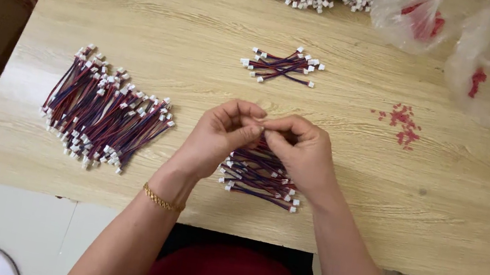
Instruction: Bundling small electronic wire harnesses together using rubber bands
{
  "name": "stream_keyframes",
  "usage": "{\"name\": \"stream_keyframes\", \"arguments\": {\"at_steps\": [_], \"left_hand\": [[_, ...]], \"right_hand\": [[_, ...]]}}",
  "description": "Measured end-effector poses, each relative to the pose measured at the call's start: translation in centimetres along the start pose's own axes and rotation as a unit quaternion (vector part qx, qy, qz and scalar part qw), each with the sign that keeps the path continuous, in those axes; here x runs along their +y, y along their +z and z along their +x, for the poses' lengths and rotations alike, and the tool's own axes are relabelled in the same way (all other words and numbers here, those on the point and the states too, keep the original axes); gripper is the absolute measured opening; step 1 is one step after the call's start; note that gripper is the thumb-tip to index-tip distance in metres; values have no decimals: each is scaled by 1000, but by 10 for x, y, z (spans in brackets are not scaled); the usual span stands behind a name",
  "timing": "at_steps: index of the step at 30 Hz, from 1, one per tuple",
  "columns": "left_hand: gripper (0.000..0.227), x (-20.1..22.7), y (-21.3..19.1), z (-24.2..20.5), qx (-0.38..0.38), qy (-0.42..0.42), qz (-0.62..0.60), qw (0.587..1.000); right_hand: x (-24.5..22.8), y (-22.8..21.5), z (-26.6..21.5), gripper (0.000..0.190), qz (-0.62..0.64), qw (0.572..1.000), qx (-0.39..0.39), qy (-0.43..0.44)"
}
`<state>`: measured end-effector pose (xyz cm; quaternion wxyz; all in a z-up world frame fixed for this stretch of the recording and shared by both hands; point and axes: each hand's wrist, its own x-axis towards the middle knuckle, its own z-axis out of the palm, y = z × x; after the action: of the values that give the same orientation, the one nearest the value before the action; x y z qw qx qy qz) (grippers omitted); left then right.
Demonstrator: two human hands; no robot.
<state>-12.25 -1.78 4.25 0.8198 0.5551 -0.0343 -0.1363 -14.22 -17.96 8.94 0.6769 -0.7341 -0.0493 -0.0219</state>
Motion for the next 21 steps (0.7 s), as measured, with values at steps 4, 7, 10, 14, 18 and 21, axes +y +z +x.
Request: {"name": "stream_keyframes", "arguments": {"at_steps": [4, 7, 10, 14, 18, 21], "left_hand": [[24, 1, -4, -5, 7, -11, 64, 998], [27, 13, -5, -3, 23, -24, 140, 990], [21, 42, -1, -6, 25, -26, 338, 941], [16, 39, -22, 11, 66, 3, 538, 840], [20, 22, -51, 61, 105, 89, 587, 798], [23, 4, -62, 101, 141, 86, 585, 794]], "right_hand": [[3, -3, 2, 17, -79, 996, -5, -41], [3, -15, 9, 15, -127, 990, -47, -43], [24, -60, 21, 19, -245, 967, 5, -72], [58, -122, 31, 23, -463, 869, 161, 64], [113, -175, 57, 27, -540, 818, 161, 114], [103, -172, 60, 19, -591, 787, 131, 117]]}}
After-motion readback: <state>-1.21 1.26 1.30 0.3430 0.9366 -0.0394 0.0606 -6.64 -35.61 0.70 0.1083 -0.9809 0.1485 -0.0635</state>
